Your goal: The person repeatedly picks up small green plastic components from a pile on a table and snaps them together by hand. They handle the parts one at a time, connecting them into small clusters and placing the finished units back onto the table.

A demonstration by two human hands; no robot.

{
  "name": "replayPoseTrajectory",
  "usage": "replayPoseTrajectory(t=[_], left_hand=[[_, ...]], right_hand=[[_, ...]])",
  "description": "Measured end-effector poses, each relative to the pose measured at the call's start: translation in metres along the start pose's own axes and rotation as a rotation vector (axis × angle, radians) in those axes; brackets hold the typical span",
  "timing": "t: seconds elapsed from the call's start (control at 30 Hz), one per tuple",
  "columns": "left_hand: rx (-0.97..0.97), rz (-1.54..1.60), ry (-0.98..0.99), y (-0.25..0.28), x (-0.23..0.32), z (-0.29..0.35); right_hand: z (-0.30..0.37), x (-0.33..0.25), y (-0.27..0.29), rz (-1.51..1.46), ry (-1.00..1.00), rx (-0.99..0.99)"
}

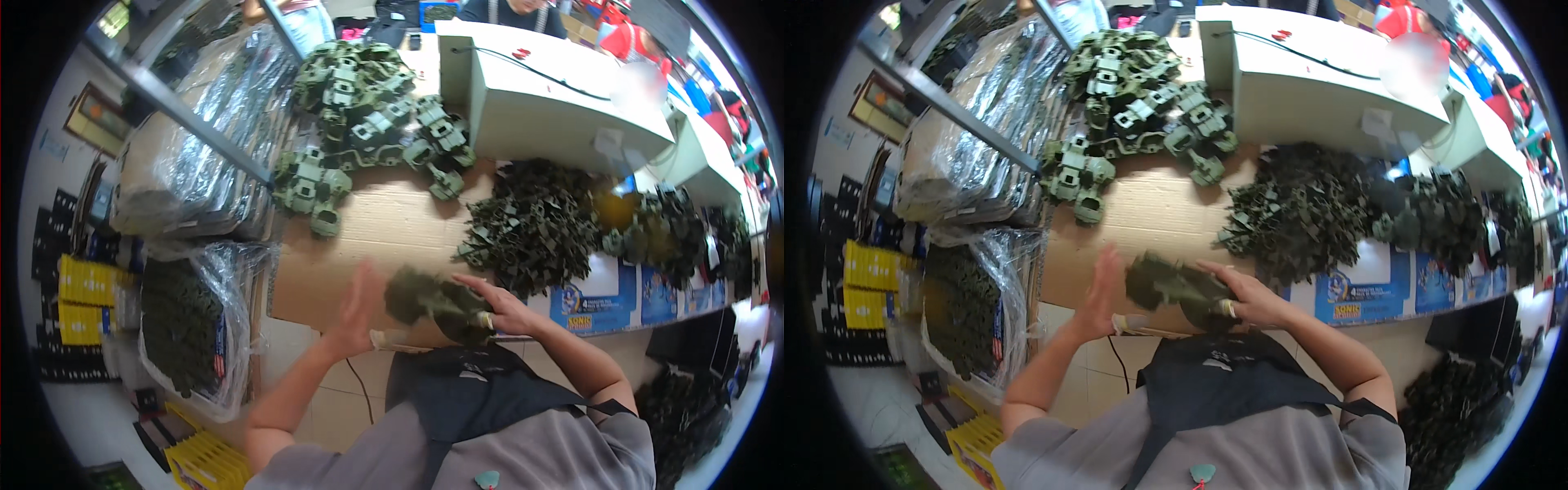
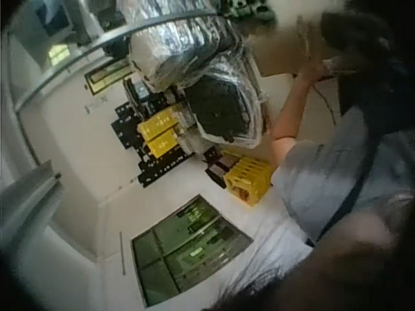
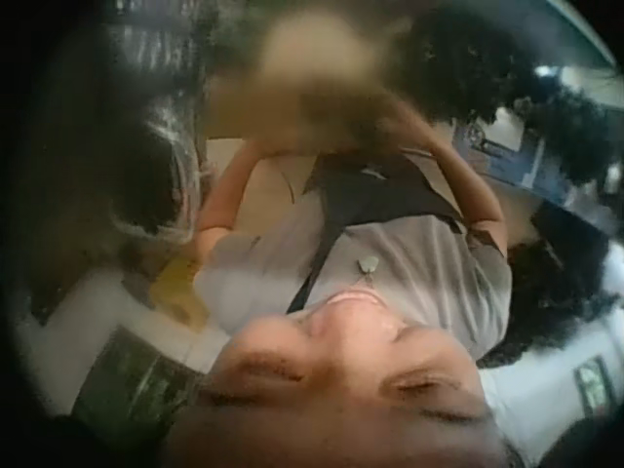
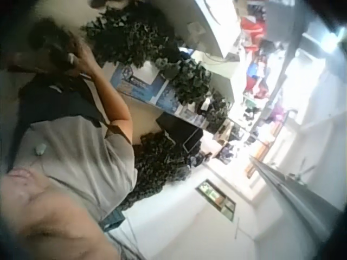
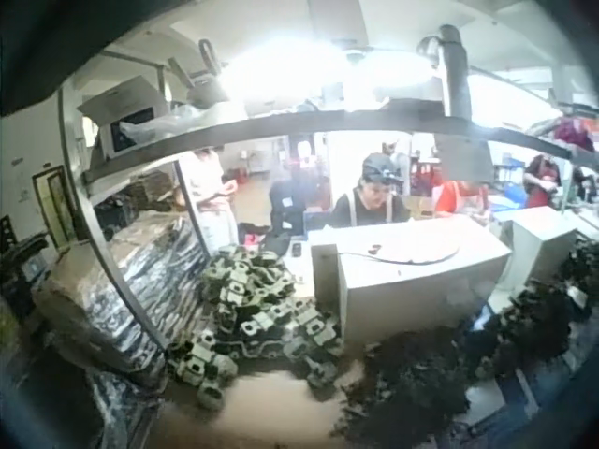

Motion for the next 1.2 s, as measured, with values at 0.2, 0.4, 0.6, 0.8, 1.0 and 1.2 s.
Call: replayPoseTrajectory(t=[0.2, 0.4, 0.6, 0.8, 1.0, 1.2], left_hand=[[0.275, 0.562, 0.439, -0.118, 0.001, 0.016], [0.196, 1.330, 0.556, -0.111, -0.017, 0.053], [0.388, 1.141, 0.636, -0.049, -0.047, 0.086], [0.188, 1.458, 0.355, -0.095, -0.011, 0.038], [0.243, 1.603, 0.454, -0.132, 0.011, -0.012], [-0.005, 1.363, 0.778, -0.149, 0.009, -0.026]], right_hand=[[0.014, 0.004, -0.049, -0.520, -0.013, 0.338], [0.030, 0.005, -0.062, -0.617, -0.089, 0.318], [0.014, 0.128, -0.062, 0.090, -0.274, 0.631], [0.039, 0.133, -0.037, 0.342, -0.327, 0.617], [0.203, 0.202, 0.099, 0.673, -0.558, 1.227], [0.216, 0.241, 0.114, 0.744, -0.511, 1.091]])
Point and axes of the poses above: each hand's wrist, its own z-axis away from the middle knuckle, its own y-axis out of the back of the hand, x = y × z, the point moved 4 cm from there along -z, towards the middle knuckle, and after that the axes turned 2 degrees about -z, right-handed, at the moved point
